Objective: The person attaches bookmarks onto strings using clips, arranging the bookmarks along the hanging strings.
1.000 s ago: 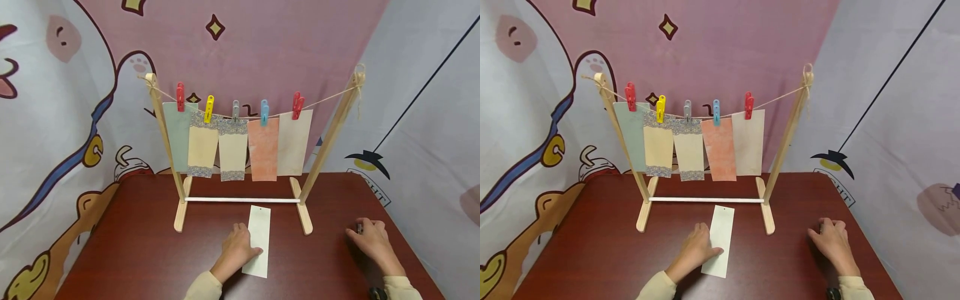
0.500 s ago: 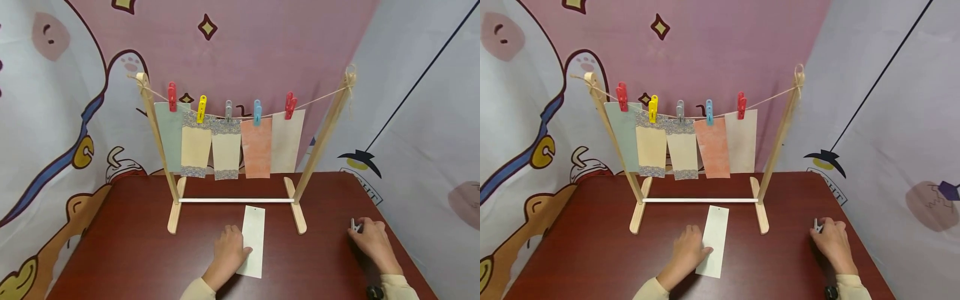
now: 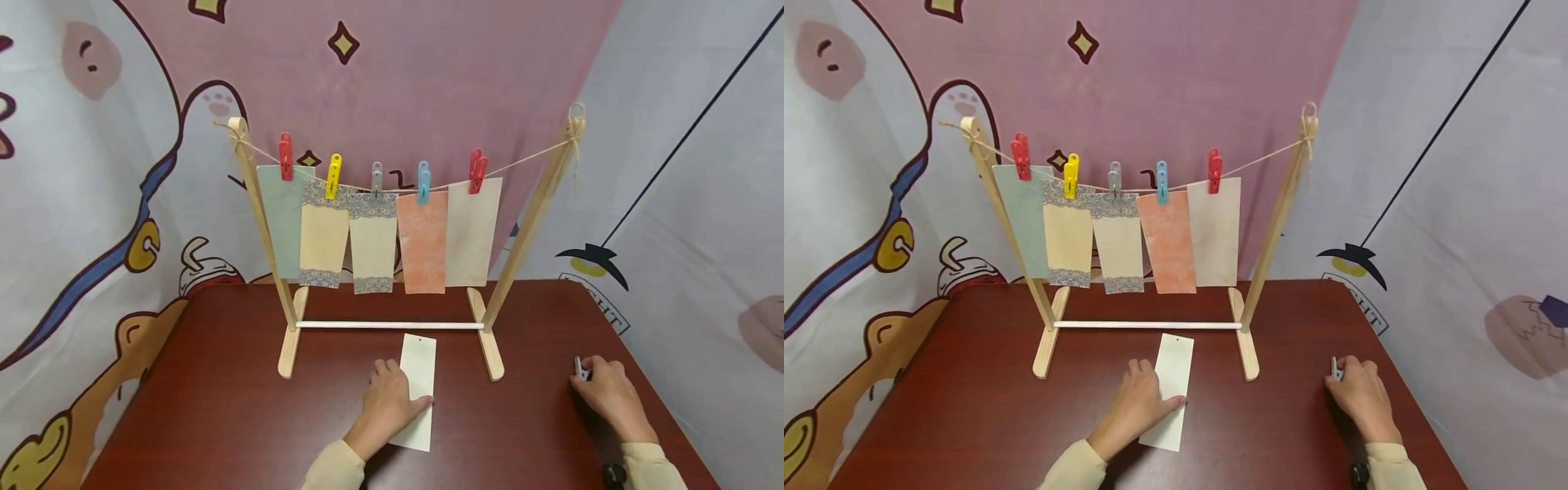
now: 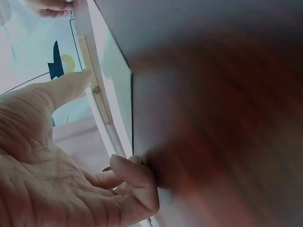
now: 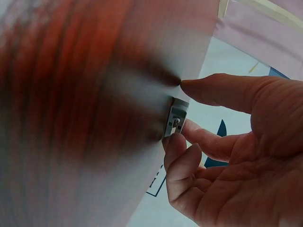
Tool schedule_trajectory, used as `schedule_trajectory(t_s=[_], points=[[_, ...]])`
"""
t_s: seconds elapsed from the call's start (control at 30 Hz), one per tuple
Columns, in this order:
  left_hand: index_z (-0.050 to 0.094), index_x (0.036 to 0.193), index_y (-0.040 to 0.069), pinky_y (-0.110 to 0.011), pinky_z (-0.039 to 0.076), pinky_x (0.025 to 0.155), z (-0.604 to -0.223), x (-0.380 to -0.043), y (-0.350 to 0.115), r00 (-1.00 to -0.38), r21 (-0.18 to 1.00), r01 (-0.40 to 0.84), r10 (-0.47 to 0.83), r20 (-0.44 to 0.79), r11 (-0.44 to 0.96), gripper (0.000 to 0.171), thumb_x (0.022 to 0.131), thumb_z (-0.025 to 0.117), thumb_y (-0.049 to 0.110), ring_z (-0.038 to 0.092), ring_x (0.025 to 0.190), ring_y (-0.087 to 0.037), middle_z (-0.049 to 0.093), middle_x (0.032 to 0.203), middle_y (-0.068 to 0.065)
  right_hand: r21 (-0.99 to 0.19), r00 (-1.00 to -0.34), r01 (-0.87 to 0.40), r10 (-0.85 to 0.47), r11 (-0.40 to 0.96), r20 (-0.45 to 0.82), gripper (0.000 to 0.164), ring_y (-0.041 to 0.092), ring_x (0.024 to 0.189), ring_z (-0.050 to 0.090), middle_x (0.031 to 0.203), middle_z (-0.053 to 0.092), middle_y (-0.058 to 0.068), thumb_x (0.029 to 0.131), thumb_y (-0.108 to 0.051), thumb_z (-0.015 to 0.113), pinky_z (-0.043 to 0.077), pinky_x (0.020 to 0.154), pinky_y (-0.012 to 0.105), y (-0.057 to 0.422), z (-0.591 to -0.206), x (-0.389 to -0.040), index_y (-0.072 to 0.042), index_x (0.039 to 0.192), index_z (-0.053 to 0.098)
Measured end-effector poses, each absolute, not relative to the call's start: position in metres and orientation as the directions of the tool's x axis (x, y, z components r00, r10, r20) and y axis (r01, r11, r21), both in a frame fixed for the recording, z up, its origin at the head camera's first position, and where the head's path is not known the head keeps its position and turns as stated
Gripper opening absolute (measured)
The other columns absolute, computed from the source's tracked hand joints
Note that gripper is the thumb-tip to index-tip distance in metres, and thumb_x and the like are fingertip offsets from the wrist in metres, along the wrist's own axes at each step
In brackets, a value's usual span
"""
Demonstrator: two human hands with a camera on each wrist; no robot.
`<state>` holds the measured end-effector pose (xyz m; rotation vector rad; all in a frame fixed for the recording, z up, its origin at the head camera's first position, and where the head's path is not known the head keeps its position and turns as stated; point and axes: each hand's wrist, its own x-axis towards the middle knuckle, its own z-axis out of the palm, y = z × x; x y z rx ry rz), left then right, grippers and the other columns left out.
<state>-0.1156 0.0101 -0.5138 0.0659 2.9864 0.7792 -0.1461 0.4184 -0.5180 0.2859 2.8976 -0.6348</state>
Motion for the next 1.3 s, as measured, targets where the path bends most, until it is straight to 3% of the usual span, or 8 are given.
schedule_trajectory(t_s=[0.2, 0.4, 0.7, 0.9, 1.1, 1.2, 1.3], points=[[0.051, 0.104, -0.006, -0.045, 0.052, 0.059, -0.517, -0.117, 0.02, -0.999, 0.444, 0.022, 0.032, -0.017, 0.896, 0.088, 0.068, 0.102, 0.056, 0.054, 0.075, -0.03, 0.045, 0.094, -0.017, -0.391, -0.968, 0.205, 0.127, 0.897, -0.217, 0.043, 0.044, 0.096, 0.056, 0.111, 0.056, 0.038, 0.1, -0.017, 0.072, 0.05, 0.081, 0.06, 0.422, -0.517, -0.148, 0.019, 0.119, 0.06], [0.051, 0.101, -0.005, -0.045, 0.052, 0.055, -0.517, -0.117, 0.019, -0.999, 0.432, 0.041, 0.048, -0.004, 0.901, 0.077, 0.069, 0.1, 0.045, 0.056, 0.07, -0.028, 0.046, 0.09, -0.016, -0.383, -0.964, 0.218, 0.137, 0.898, -0.229, 0.034, 0.041, 0.091, 0.056, 0.108, 0.056, 0.033, 0.101, -0.019, 0.073, 0.05, 0.078, 0.059, 0.42, -0.514, -0.147, 0.013, 0.109, 0.063], [0.054, 0.106, -0.009, -0.048, 0.054, 0.058, -0.515, -0.119, 0.019, -1.0, 0.427, 0.016, 0.019, -0.002, 0.904, 0.074, 0.067, 0.098, 0.035, 0.059, 0.078, -0.032, 0.048, 0.093, -0.018, -0.405, -0.97, 0.174, 0.087, 0.898, -0.225, 0.023, 0.026, 0.076, 0.056, 0.083, 0.057, 0.009, 0.102, -0.02, 0.072, 0.044, 0.066, 0.043, 0.417, -0.516, -0.15, -0.001, 0.093, 0.064], [0.053, 0.106, -0.009, -0.049, 0.056, 0.061, -0.512, -0.122, 0.013, -0.999, 0.449, -0.015, 0.005, -0.045, 0.893, 0.077, 0.063, 0.101, 0.033, 0.058, 0.082, -0.035, 0.046, 0.098, -0.02, -0.412, -0.971, 0.171, 0.082, 0.895, -0.226, 0.024, 0.025, 0.075, 0.055, 0.083, 0.057, 0.008, 0.104, -0.021, 0.07, 0.043, 0.066, 0.042, 0.415, -0.517, -0.145, -0.002, 0.093, 0.063], [0.046, 0.109, -0.005, -0.05, 0.055, 0.061, -0.515, -0.12, 0.004, -0.998, 0.494, -0.031, -0.002, -0.06, 0.869, 0.085, 0.061, 0.107, 0.031, 0.061, 0.074, -0.035, 0.05, 0.091, -0.019, -0.432, -0.962, 0.209, 0.104, 0.877, -0.254, 0.032, 0.022, 0.069, 0.055, 0.074, 0.056, 0.003, 0.105, -0.031, 0.072, 0.041, 0.062, 0.039, 0.409, -0.515, -0.142, -0.009, 0.083, 0.063], [0.047, 0.114, -0.006, -0.052, 0.054, 0.06, -0.524, -0.12, -0.005, -0.998, 0.515, -0.002, 0.032, -0.056, 0.857, 0.085, 0.065, 0.107, 0.029, 0.066, 0.071, -0.039, 0.059, 0.086, -0.02, -0.438, -0.957, 0.221, 0.107, 0.872, -0.269, 0.034, 0.024, 0.07, 0.057, 0.076, 0.06, 0.006, 0.104, -0.034, 0.074, 0.044, 0.063, 0.042, 0.406, -0.514, -0.142, -0.006, 0.088, 0.064], [0.057, 0.108, -0.004, -0.052, 0.054, 0.058, -0.549, -0.124, -0.018, -0.997, 0.51, 0.068, 0.08, -0.001, 0.858, 0.066, 0.073, 0.102, 0.028, 0.07, 0.071, -0.04, 0.066, 0.08, -0.018, -0.436, -0.961, 0.215, 0.111, 0.874, -0.253, 0.044, 0.031, 0.079, 0.064, 0.089, 0.067, 0.016, 0.102, -0.036, 0.077, 0.052, 0.07, 0.051, 0.404, -0.514, -0.144, 0.006, 0.109, 0.064]])
